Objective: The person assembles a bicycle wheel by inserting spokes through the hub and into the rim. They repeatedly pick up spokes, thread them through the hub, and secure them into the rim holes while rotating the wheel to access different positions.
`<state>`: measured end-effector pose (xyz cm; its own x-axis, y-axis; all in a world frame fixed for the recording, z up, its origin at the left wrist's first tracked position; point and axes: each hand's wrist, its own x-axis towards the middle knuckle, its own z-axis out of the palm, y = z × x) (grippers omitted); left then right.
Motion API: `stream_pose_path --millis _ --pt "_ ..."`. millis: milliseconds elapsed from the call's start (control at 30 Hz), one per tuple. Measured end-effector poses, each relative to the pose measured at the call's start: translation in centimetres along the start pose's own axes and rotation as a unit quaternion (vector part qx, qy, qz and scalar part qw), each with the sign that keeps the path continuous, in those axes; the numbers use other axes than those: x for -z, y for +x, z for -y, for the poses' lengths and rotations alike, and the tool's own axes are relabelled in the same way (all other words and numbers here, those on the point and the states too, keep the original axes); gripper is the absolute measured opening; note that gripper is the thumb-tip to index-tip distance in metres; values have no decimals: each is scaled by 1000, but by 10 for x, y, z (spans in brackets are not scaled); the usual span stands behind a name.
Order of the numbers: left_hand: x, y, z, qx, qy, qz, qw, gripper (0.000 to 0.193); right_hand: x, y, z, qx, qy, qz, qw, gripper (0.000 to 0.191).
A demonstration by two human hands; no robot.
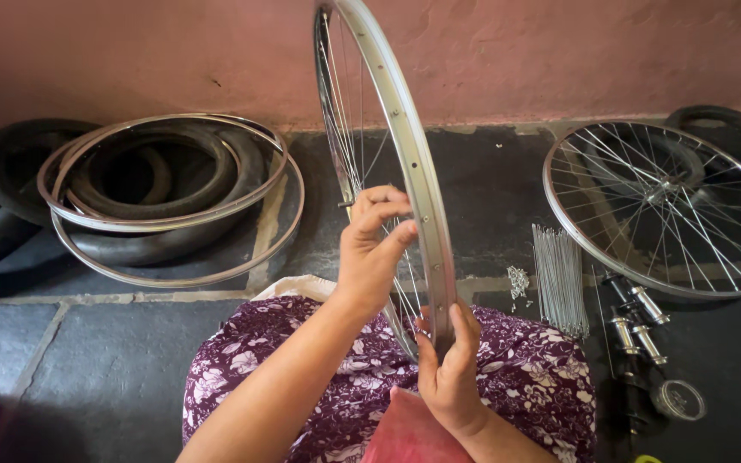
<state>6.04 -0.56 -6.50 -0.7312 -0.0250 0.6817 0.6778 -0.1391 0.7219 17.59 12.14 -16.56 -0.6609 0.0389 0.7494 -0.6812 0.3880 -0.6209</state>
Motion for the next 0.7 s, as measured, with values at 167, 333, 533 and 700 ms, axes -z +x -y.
stream_pose_path --millis 167,333,533,700 --pt "-5 8 8 53 -102 51 992 11 3 -1 0 12 -30 10 999 71" --pt "4 14 9 119 -202 116 965 20 0 2 2 -7 34 11 999 71" --pt "12 15 -23 27 69 32 997 44 -12 20 11 -132 186 38 973 71" --pt "38 8 -63 -49 337 38 939 69 -59 35 15 -158 209 94 960 64"
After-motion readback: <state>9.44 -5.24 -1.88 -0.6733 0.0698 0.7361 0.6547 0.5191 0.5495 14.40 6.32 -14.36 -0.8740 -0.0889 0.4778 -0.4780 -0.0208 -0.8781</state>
